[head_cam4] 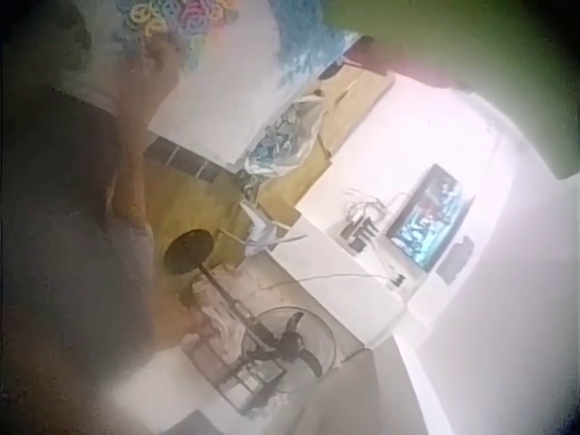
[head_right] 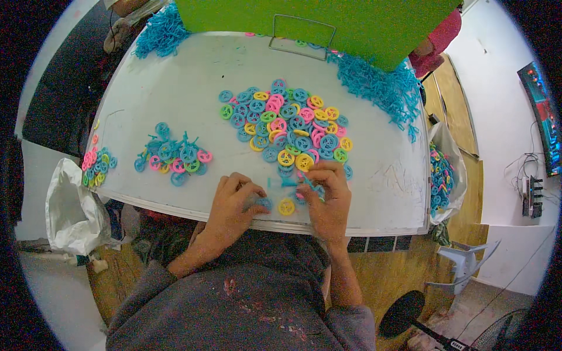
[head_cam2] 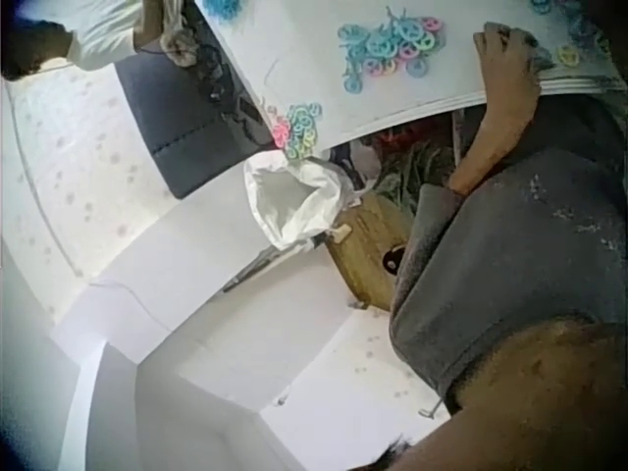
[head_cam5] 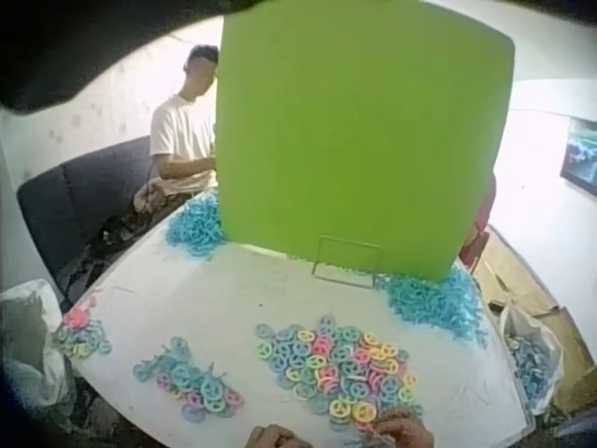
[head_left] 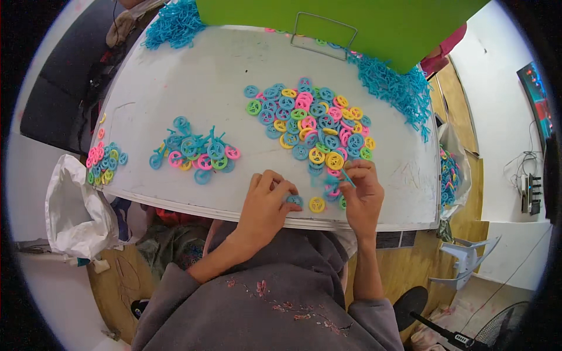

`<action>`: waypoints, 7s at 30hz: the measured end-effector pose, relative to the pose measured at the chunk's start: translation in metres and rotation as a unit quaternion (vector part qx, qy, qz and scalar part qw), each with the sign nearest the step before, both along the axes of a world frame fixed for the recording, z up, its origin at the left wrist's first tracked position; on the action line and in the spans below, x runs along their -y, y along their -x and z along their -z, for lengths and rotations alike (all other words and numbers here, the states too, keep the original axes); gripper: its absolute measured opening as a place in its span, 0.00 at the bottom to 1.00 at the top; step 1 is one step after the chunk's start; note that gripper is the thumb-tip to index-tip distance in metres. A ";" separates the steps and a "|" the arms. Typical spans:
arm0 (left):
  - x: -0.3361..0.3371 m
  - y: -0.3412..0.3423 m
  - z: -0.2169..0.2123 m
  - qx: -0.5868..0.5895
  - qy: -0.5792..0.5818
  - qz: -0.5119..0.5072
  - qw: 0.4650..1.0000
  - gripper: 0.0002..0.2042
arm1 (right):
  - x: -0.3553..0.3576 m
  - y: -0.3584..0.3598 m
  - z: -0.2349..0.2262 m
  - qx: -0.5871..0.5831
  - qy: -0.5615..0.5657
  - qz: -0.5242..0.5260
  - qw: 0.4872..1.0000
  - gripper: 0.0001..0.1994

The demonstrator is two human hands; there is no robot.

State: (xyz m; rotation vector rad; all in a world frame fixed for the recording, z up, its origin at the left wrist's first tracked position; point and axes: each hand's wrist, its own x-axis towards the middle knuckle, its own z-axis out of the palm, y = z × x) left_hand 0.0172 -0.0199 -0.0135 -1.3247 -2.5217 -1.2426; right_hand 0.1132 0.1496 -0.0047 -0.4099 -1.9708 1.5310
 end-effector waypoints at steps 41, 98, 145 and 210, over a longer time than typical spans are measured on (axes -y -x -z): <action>-0.030 0.003 -0.002 0.437 -0.251 0.015 0.864 0.04 | 0.020 0.002 -0.003 0.126 0.032 0.015 0.991 0.03; 0.058 0.035 0.003 -0.167 0.019 -0.253 0.953 0.15 | -0.225 -0.008 0.029 0.178 -0.354 0.309 0.865 0.09; -0.024 0.000 -0.009 0.487 -0.161 0.083 0.854 0.06 | 0.018 -0.030 -0.006 0.064 0.092 0.048 0.993 0.09; -0.036 -0.017 0.004 0.418 -0.256 0.011 0.872 0.02 | 0.053 -0.008 0.017 0.062 0.043 0.214 0.974 0.03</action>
